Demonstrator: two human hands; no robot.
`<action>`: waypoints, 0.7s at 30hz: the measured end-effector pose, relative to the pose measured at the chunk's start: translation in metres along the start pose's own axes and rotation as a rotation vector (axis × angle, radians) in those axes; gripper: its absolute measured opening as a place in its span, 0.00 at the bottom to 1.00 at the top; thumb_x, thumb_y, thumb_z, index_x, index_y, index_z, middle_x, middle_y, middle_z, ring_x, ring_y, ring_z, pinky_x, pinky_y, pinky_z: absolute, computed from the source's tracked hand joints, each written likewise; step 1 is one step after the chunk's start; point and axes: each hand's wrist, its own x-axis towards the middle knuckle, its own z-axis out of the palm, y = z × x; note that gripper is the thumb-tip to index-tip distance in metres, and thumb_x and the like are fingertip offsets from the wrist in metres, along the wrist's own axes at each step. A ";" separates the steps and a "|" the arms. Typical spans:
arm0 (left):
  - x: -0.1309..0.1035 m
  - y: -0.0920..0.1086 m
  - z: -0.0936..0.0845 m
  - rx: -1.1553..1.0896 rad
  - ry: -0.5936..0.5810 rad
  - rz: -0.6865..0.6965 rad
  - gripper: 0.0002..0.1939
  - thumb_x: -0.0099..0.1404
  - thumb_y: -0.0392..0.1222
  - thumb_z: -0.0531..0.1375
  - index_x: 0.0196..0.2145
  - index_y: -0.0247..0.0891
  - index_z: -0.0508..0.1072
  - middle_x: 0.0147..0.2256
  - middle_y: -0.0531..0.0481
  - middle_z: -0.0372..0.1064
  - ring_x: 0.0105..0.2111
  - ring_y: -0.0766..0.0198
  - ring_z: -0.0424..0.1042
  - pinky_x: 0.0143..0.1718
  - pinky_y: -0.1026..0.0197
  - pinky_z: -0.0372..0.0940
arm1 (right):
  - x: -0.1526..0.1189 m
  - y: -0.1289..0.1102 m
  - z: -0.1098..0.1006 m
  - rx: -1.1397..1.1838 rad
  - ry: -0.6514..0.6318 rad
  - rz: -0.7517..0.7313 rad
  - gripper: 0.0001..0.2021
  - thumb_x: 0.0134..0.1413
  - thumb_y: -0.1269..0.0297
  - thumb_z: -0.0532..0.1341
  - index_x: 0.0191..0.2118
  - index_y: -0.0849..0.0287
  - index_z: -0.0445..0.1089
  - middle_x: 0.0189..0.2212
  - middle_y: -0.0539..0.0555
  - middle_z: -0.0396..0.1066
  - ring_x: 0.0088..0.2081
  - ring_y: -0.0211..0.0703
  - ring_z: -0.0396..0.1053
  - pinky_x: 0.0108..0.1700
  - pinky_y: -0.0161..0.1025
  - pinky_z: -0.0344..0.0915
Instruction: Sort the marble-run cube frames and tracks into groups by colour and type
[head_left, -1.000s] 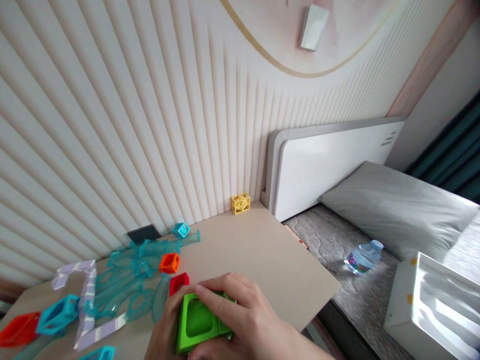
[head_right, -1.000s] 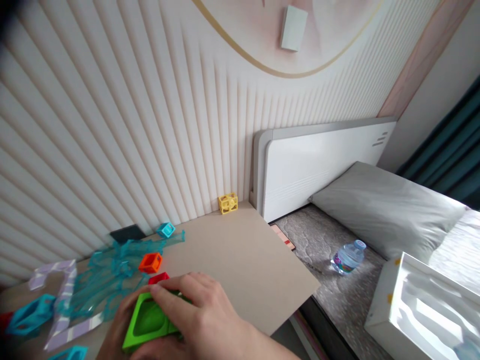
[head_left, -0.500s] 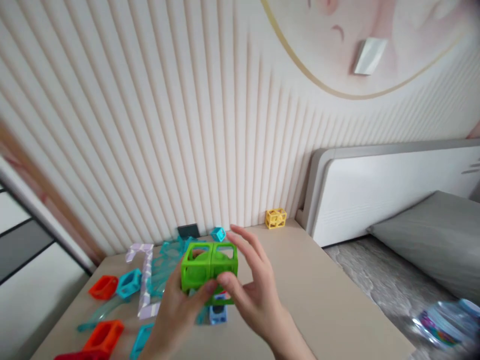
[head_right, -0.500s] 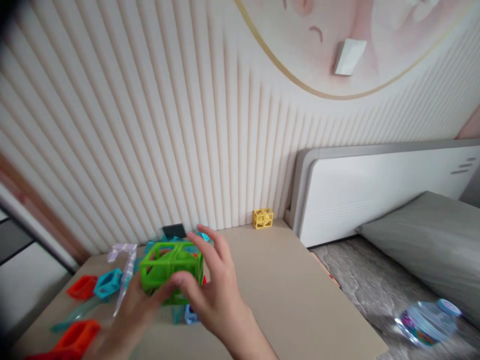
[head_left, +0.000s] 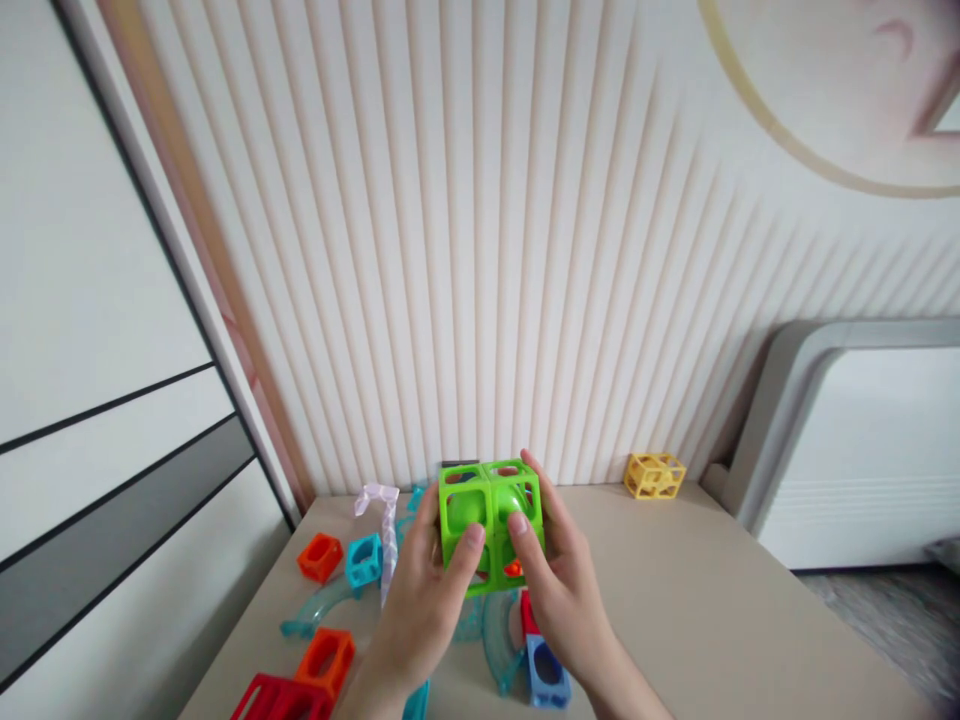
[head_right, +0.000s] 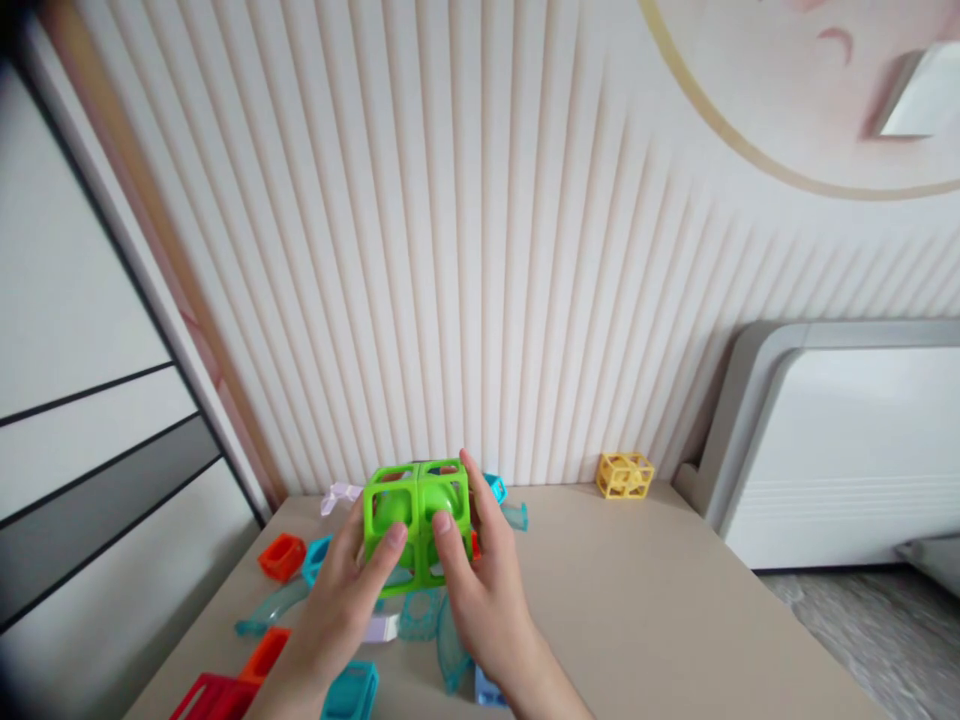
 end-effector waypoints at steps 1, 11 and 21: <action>0.000 0.001 -0.003 -0.024 -0.007 -0.023 0.29 0.65 0.59 0.63 0.59 0.44 0.68 0.57 0.43 0.71 0.57 0.48 0.71 0.52 0.53 0.72 | -0.001 0.001 -0.003 -0.012 -0.033 0.010 0.28 0.67 0.57 0.60 0.69 0.51 0.57 0.65 0.57 0.64 0.65 0.53 0.63 0.61 0.51 0.67; 0.005 0.000 -0.009 -0.076 -0.014 -0.114 0.31 0.63 0.59 0.64 0.59 0.42 0.68 0.56 0.42 0.72 0.54 0.46 0.74 0.44 0.55 0.76 | -0.011 -0.010 -0.018 -0.123 -0.176 0.058 0.35 0.67 0.59 0.61 0.73 0.47 0.46 0.69 0.55 0.57 0.66 0.52 0.61 0.62 0.49 0.67; 0.004 0.001 0.000 -0.168 0.019 -0.077 0.32 0.64 0.58 0.64 0.60 0.42 0.66 0.56 0.41 0.72 0.54 0.47 0.74 0.50 0.53 0.74 | -0.013 -0.010 -0.017 -0.151 -0.158 0.074 0.33 0.68 0.57 0.59 0.73 0.46 0.47 0.70 0.56 0.55 0.66 0.54 0.61 0.63 0.52 0.64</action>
